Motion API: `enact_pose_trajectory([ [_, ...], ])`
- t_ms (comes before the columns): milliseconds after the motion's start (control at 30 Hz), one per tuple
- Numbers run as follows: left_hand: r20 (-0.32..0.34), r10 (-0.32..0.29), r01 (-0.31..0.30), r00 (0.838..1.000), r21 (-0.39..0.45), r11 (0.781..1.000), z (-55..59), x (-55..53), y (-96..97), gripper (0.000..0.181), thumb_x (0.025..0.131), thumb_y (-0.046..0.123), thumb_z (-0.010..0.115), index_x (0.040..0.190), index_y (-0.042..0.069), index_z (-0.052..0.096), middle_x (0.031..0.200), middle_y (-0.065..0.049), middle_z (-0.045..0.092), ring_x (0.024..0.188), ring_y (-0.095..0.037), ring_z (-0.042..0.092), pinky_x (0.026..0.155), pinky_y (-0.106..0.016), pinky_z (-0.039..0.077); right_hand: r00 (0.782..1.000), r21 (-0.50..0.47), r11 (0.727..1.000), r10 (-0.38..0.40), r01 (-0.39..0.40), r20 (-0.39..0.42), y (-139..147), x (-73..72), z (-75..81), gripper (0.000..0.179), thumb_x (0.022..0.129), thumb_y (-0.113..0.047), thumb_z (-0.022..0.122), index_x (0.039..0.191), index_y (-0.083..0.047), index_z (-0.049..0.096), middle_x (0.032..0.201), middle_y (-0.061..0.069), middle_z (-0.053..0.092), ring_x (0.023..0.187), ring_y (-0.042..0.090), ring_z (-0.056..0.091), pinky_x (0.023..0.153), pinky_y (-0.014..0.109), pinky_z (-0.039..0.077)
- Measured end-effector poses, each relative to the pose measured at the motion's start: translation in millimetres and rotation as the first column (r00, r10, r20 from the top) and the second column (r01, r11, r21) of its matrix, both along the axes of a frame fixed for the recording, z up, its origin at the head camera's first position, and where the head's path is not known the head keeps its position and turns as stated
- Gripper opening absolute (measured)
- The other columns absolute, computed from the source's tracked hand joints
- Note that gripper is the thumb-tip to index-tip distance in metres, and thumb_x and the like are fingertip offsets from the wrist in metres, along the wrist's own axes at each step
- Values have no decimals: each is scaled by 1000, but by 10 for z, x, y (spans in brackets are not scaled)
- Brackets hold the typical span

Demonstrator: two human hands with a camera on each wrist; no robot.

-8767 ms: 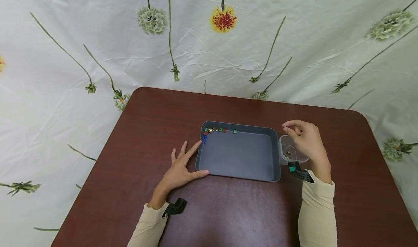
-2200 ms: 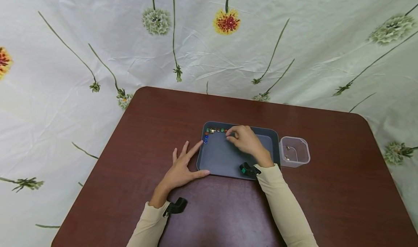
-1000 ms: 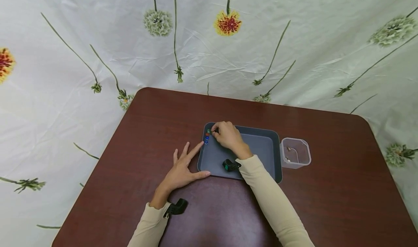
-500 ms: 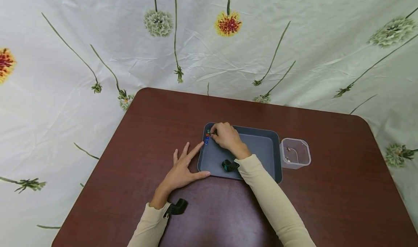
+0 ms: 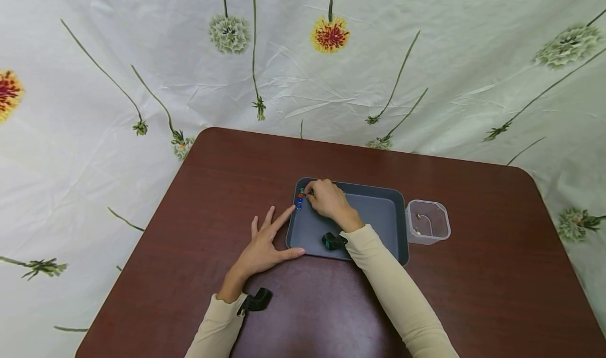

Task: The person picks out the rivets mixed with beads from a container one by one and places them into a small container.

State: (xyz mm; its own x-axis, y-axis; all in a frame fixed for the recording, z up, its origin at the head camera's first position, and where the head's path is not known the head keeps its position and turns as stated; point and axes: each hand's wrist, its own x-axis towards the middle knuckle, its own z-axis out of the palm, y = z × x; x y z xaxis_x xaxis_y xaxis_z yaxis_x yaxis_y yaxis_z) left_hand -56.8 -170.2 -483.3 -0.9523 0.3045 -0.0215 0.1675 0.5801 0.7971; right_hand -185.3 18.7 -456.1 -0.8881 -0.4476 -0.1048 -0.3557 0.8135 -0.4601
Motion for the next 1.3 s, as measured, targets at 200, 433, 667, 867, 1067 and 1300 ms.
enact_pose_trajectory([
  [200, -2, 2, -2, 1000, -5, 1000, -7, -2, 2, 98, 82, 48, 80, 161, 30, 25, 163, -10, 30, 156, -34, 0, 116, -65, -16, 1000, 2, 1000, 8, -8, -11, 4, 4, -8, 20, 101, -17, 60, 115, -10, 74, 101, 7, 73, 68, 14, 60, 61, 29, 49],
  [433, -3, 2, -2, 1000, -8, 1000, -11, -2, 4, 98, 82, 48, 80, 161, 30, 25, 163, -10, 31, 156, -34, 0, 116, -66, -15, 1000, -7, 1000, 14, -14, -16, 8, 13, 8, 20, 102, -16, 60, 115, -10, 74, 101, 8, 73, 66, 14, 58, 60, 28, 46],
  [667, -1, 4, -4, 1000, -4, 1000, -5, 2, 1, 98, 82, 48, 80, 161, 31, 24, 163, -11, 30, 156, -35, 0, 116, -66, -16, 1000, -14, 1000, 13, -13, -1, 32, 31, 14, 20, 102, -17, 60, 114, -11, 74, 96, 6, 73, 65, 14, 57, 59, 27, 46],
  [867, -4, 4, -4, 1000, -5, 1000, 4, 1, 3, 98, 82, 48, 81, 161, 29, 25, 163, -10, 31, 156, -35, 0, 116, -66, -15, 1000, -31, 999, 11, -12, -19, 59, 40, 14, 19, 101, -16, 61, 113, -11, 75, 104, 6, 74, 69, 13, 58, 64, 29, 47],
  [1067, -10, 5, -5, 1000, -9, 1000, -7, -4, 1, 98, 82, 48, 80, 161, 31, 24, 163, -8, 31, 156, -34, 0, 116, -66, -16, 1000, -41, 999, 14, -15, -24, 88, 49, 22, 19, 101, -17, 62, 113, -10, 75, 104, 7, 74, 69, 14, 58, 63, 29, 47],
  [1300, -19, 4, -4, 1000, -14, 1000, -24, -7, 4, 98, 82, 49, 80, 161, 32, 24, 163, -7, 32, 156, -34, 0, 115, -67, -16, 999, -53, 998, 13, -15, -31, 118, 50, 11, 18, 100, -16, 63, 112, -9, 75, 104, 8, 74, 73, 15, 63, 67, 33, 52],
])
